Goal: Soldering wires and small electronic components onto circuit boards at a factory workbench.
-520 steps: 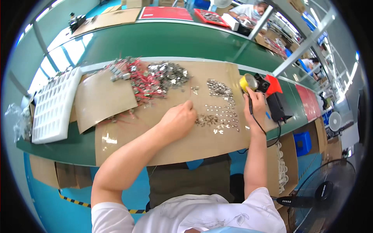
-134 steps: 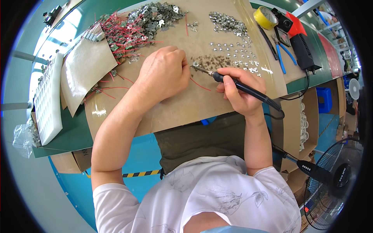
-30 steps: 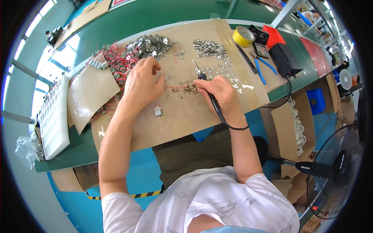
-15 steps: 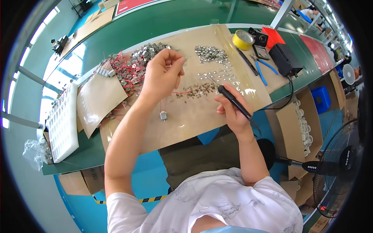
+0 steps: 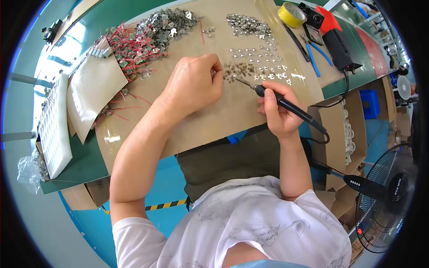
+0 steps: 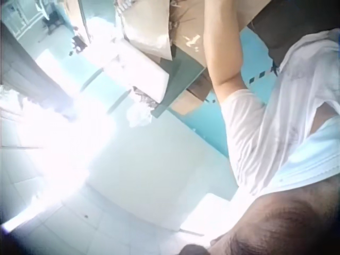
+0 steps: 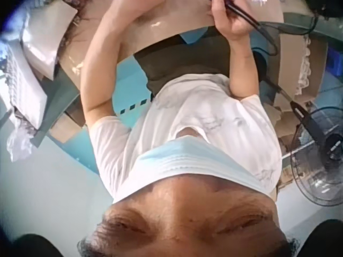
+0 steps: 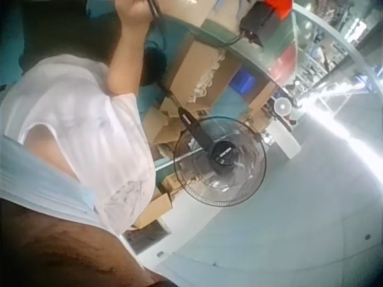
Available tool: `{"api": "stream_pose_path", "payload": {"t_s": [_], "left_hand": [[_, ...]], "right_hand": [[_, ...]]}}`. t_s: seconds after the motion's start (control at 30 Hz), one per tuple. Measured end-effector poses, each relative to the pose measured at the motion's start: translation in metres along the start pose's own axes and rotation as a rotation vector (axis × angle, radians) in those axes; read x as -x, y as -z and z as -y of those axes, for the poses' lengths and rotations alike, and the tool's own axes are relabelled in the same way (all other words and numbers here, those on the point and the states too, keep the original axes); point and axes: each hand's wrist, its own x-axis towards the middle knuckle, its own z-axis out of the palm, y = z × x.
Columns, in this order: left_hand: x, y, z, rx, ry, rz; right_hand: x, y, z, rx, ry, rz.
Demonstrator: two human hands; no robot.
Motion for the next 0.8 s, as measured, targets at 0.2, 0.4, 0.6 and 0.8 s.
{"api": "stream_pose_path", "payload": {"t_s": [0.2,0.4,0.6,0.8], "left_hand": [[0.0035,-0.0022,-0.001,-0.041,-0.017,0.025],[0.0028,-0.0038,-0.0008,-0.055,-0.022,0.024],[0.0025,-0.0048,-0.0002,-0.062,-0.025,0.028],[0.0032,-0.0057,0.0005,-0.081,-0.028,0.037]], "right_hand": [[-0.001,-0.0011,-0.0008,0.022,0.036,0.017],[-0.0013,-0.0008,0.0009,0.009,-0.001,0.017],[-0.0023,-0.0007,-0.0002,0.014,0.007,0.017],[-0.002,-0.0008,0.0025,0.022,0.003,0.013]]}}
